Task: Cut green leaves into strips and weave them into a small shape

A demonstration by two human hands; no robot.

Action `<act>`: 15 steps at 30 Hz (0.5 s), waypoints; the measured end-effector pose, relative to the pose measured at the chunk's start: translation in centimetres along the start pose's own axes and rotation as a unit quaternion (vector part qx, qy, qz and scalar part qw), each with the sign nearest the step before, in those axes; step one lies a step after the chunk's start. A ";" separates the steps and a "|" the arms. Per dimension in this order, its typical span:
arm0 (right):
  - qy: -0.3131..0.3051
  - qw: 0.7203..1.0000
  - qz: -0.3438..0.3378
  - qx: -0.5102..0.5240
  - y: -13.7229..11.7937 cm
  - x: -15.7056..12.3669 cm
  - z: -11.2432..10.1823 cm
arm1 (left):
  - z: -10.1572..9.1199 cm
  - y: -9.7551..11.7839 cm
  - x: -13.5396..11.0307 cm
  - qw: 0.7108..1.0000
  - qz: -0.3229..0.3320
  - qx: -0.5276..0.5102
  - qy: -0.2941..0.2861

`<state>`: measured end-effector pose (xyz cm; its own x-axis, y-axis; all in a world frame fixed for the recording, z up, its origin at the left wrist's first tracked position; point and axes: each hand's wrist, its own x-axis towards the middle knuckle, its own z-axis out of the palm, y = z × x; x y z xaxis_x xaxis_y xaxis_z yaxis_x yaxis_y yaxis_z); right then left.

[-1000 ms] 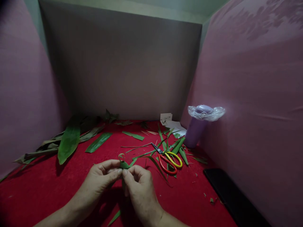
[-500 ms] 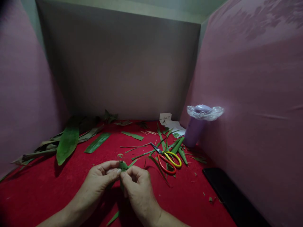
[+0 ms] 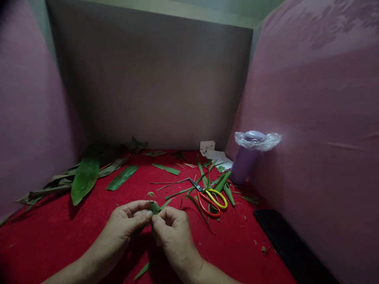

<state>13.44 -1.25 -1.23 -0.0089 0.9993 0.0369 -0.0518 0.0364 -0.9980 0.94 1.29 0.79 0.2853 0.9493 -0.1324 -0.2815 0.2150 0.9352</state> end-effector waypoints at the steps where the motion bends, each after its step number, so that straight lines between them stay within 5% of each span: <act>1: 0.003 1.000 0.000 -0.005 0.1 0.0 0.0 | 0.0 0.0 0.0 1.000 -0.006 -0.001 -0.005; 15: 0.016 0.996 -0.025 -0.083 0.5 -0.2 0.0 | -0.1 -0.3 -0.1 0.999 0.010 0.034 -0.020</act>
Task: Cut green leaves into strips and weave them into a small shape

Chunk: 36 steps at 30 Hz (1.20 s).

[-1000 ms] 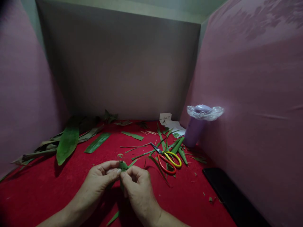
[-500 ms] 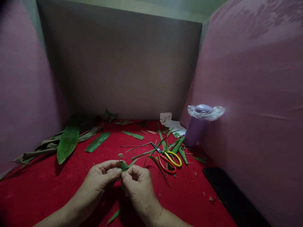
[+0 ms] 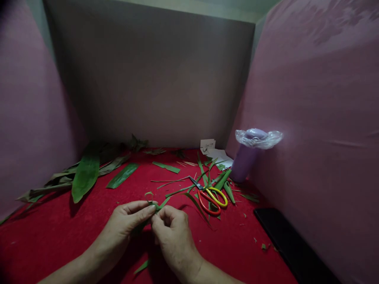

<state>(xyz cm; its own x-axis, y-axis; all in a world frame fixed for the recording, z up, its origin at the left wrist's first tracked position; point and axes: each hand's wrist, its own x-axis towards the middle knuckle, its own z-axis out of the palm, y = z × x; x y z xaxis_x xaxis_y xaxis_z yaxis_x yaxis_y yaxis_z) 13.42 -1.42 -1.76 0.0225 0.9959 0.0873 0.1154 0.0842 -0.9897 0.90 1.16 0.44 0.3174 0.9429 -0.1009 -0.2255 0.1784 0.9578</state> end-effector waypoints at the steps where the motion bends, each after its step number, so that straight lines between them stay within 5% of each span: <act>1: 0.000 1.000 0.001 -0.002 0.0 0.0 0.0 | 0.0 0.0 0.1 1.000 0.001 0.003 0.003; 36: -0.002 1.000 -0.013 -0.024 -0.1 -0.1 0.0 | 0.1 0.2 0.1 0.998 -0.048 -0.035 0.001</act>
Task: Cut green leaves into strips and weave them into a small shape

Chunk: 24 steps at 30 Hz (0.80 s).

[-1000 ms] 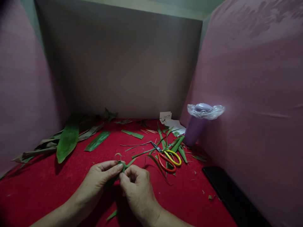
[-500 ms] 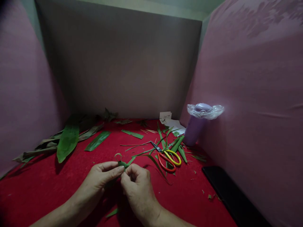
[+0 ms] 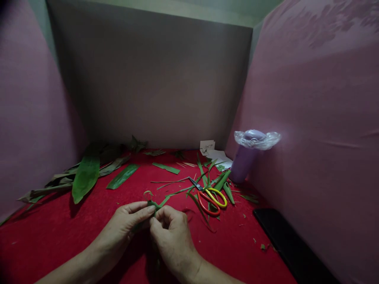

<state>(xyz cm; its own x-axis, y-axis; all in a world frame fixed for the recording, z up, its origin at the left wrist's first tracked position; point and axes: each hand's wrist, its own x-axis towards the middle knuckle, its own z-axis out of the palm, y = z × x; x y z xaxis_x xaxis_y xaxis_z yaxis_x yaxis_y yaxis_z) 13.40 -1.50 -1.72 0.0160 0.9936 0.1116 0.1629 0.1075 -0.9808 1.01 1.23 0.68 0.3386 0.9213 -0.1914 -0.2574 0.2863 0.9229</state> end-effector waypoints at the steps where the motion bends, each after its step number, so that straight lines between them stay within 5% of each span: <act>1: -0.002 1.000 0.005 0.003 0.0 0.0 0.0 | 0.0 0.0 0.0 1.000 0.001 -0.001 -0.004; 7: -0.005 1.000 0.023 0.020 -0.2 0.1 -0.1 | -0.1 -0.3 -0.1 1.000 0.007 0.011 -0.021; 18: -0.031 0.999 0.011 -0.018 -0.2 0.0 -0.1 | -0.6 0.4 0.6 0.999 0.018 -0.016 0.040; 21: -0.020 0.996 -0.051 -0.074 -0.2 -0.4 -0.3 | -0.8 0.9 0.6 0.999 0.021 -0.019 0.040; 24: 0.045 0.969 -0.194 -0.148 -0.4 -0.4 -1.2 | -1.1 1.3 0.6 0.999 0.022 -0.025 0.031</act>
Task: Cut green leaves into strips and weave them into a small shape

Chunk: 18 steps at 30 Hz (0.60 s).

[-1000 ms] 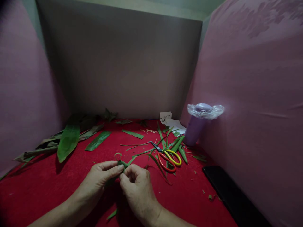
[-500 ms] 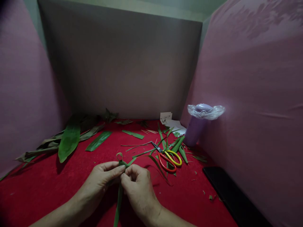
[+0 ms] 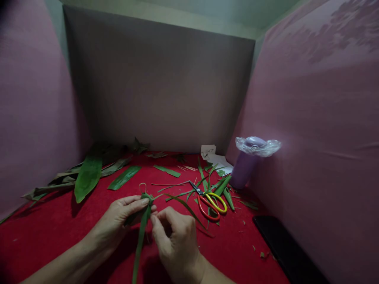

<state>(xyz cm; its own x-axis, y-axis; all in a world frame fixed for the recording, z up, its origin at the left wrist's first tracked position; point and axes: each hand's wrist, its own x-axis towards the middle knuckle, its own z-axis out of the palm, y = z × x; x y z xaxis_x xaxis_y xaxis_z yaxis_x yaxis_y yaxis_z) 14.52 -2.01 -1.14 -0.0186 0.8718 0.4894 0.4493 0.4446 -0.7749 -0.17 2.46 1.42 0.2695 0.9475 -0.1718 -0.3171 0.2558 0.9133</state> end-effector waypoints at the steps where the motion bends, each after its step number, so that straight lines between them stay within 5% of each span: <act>1: 0.036 0.998 -0.046 -0.027 0.1 0.2 -0.4 | -0.1 0.1 0.0 1.000 0.002 -0.005 -0.006; 6: 0.147 0.969 -0.152 -0.126 0.4 1.5 -1.8 | -0.3 0.7 -0.2 0.999 0.018 0.009 -0.036; 12: 0.162 0.955 -0.158 -0.189 0.5 2.2 -1.9 | 0.0 1.3 -0.9 0.986 0.105 0.107 -0.067; 18: 0.174 0.951 -0.167 -0.195 0.7 2.1 -1.8 | -0.2 1.4 -0.8 0.987 0.109 0.092 -0.069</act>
<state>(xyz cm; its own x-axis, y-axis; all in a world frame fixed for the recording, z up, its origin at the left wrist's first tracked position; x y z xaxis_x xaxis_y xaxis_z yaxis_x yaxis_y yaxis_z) 16.38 -0.21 0.08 0.0478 0.5446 0.8374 0.7681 0.5158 -0.3793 -1.03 2.08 2.78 0.3389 0.9376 0.0773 -0.2138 -0.0033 0.9769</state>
